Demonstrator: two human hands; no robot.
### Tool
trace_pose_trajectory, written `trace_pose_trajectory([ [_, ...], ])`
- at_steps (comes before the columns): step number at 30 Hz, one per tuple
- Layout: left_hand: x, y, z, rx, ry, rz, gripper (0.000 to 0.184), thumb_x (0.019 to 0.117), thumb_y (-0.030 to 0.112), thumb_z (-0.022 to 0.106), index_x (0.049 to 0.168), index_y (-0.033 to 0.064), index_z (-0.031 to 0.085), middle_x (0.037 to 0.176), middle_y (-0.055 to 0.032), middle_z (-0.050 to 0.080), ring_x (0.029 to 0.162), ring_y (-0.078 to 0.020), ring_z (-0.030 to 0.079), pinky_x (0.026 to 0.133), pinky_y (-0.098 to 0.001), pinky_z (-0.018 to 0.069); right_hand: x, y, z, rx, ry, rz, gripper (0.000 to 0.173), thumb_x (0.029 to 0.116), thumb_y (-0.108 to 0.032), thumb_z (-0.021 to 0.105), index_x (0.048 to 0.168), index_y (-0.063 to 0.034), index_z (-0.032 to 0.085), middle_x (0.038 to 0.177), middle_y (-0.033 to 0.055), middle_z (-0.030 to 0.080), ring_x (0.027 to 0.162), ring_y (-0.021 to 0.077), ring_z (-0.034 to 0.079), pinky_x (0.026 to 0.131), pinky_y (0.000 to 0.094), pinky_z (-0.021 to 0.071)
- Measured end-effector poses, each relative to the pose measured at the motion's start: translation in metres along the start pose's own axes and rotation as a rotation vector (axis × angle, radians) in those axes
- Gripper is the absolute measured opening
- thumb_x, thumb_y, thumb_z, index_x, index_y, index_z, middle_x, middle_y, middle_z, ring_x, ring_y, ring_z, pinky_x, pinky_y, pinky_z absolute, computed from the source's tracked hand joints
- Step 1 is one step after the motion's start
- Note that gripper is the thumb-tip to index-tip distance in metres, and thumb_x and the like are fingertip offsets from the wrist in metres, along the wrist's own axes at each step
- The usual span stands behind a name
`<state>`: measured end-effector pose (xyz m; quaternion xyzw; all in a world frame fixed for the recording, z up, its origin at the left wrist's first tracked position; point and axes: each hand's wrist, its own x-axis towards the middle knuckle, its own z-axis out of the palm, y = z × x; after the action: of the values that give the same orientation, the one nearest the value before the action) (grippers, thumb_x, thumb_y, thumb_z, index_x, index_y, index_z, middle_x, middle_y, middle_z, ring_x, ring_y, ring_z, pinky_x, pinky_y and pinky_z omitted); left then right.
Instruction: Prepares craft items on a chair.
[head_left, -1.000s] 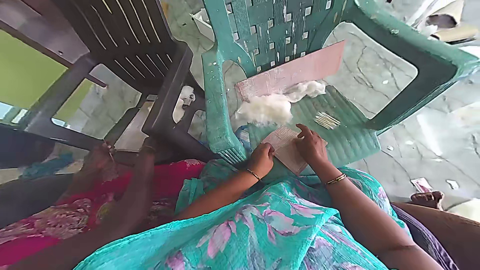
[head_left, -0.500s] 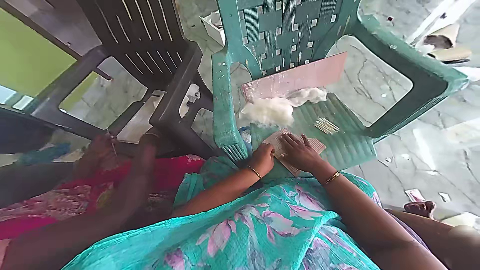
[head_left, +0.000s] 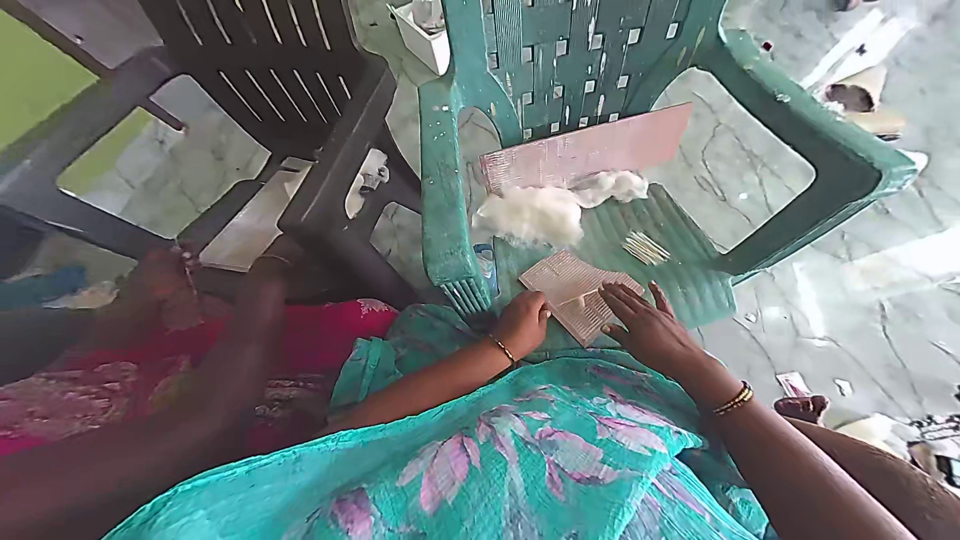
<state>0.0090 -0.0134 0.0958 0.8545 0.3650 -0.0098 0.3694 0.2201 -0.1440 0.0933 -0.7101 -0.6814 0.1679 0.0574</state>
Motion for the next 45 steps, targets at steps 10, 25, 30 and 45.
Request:
trace_pose_trajectory([
  [10,0.009,0.000,-0.009,0.044,0.057,-0.048,0.026,0.1065,0.011,0.050,0.119,-0.0061,0.065,0.121,-0.0228,0.064,0.120,-0.0328,0.062,0.107,-0.0435,0.0479,0.068,0.000,0.018,0.013,0.375,-0.148,0.031,0.0943,0.002,0.062,0.121,-0.0080,0.075,0.136,0.0147,0.066,0.131,0.0381,0.058,0.113,0.0668,0.0349],
  [25,0.011,0.006,-0.006,0.094,0.067,-0.028,0.024,0.1055,0.009,0.051,0.119,-0.0057,0.065,0.119,-0.0232,0.065,0.119,-0.0337,0.063,0.106,-0.0447,0.0495,0.072,-0.004,0.027,0.256,0.314,-0.074,0.013,0.0927,-0.003,0.069,0.102,-0.0086,0.076,0.129,0.0150,0.067,0.132,0.0407,0.053,0.105,0.0681,0.0362],
  [30,0.020,0.005,-0.005,0.131,0.025,-0.084,0.026,0.1055,0.009,0.051,0.121,-0.0061,0.065,0.123,-0.0240,0.064,0.123,-0.0353,0.061,0.108,-0.0469,0.0475,0.072,-0.006,0.026,0.228,0.313,-0.059,0.025,0.0945,0.001,0.063,0.113,-0.0107,0.076,0.131,0.0166,0.065,0.132,0.0411,0.053,0.106,0.0659,0.0372],
  [45,0.008,0.004,-0.009,0.060,-0.155,-0.117,0.032,0.1073,0.023,0.053,0.118,-0.0045,0.065,0.115,-0.0214,0.068,0.112,-0.0323,0.066,0.101,-0.0498,0.0500,0.010,-0.016,0.017,-0.012,-0.213,-0.180,0.063,0.1079,-0.043,0.045,0.162,-0.0118,0.032,0.170,0.0070,0.027,0.158,0.0247,0.020,0.122,0.0693,0.0018],
])
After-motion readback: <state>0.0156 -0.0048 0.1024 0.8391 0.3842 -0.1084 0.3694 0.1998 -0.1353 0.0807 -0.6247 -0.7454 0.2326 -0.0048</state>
